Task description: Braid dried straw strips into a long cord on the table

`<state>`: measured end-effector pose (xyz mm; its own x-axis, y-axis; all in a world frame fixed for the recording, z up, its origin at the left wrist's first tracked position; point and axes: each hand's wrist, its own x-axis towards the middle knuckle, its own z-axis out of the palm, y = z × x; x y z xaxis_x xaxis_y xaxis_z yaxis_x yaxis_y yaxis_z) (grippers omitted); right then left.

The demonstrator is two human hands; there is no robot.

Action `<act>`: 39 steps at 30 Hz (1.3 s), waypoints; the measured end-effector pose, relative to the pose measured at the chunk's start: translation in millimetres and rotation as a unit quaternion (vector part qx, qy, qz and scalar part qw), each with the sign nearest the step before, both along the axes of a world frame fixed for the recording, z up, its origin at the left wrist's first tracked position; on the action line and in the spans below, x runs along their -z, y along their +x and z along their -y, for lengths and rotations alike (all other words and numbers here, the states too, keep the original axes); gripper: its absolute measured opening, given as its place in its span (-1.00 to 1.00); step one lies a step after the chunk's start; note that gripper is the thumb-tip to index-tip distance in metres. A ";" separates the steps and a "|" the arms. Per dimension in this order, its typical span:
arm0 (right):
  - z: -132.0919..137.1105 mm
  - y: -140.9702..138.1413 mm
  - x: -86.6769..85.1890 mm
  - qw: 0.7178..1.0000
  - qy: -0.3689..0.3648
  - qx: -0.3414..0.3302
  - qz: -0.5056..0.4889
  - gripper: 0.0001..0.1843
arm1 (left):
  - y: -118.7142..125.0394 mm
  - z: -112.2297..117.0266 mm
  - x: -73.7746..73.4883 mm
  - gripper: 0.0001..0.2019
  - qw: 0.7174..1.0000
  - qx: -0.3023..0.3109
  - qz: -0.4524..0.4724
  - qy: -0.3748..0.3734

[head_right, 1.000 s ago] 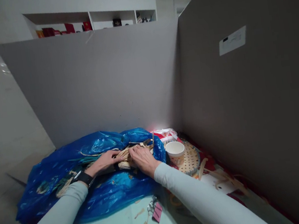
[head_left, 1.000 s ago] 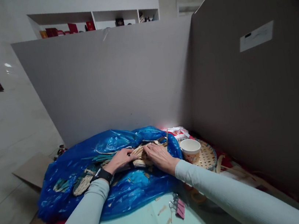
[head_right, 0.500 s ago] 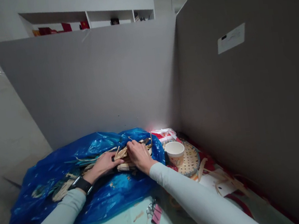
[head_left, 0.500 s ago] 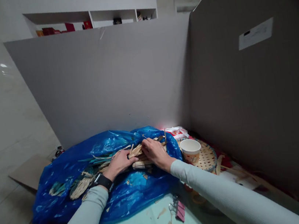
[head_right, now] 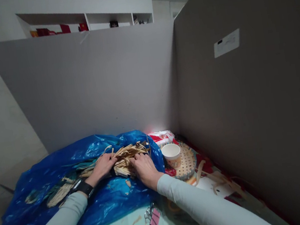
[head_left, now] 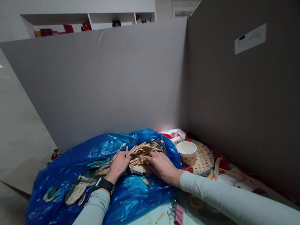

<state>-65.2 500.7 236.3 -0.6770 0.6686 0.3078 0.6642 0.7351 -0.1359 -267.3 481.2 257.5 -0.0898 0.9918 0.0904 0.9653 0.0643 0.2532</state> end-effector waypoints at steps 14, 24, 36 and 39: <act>-15.7 4.1 -24.7 0.997 -0.038 0.055 -0.034 -0.79 | -6.1 5.7 7.5 -0.67 0.999 0.032 0.013 0.026; -17.3 19.6 -33.6 0.983 -0.090 0.017 -0.160 -0.87 | 1.1 17.5 5.8 -0.48 0.995 0.060 -0.057 0.053; 1.4 53.6 -48.7 0.988 0.015 0.102 -0.114 -0.76 | 5.2 18.6 7.3 -0.57 0.995 0.036 -0.080 0.056; -1.7 62.8 -55.5 0.985 0.052 0.132 -0.097 -0.75 | 4.8 17.6 7.9 -0.60 0.994 0.034 -0.085 0.057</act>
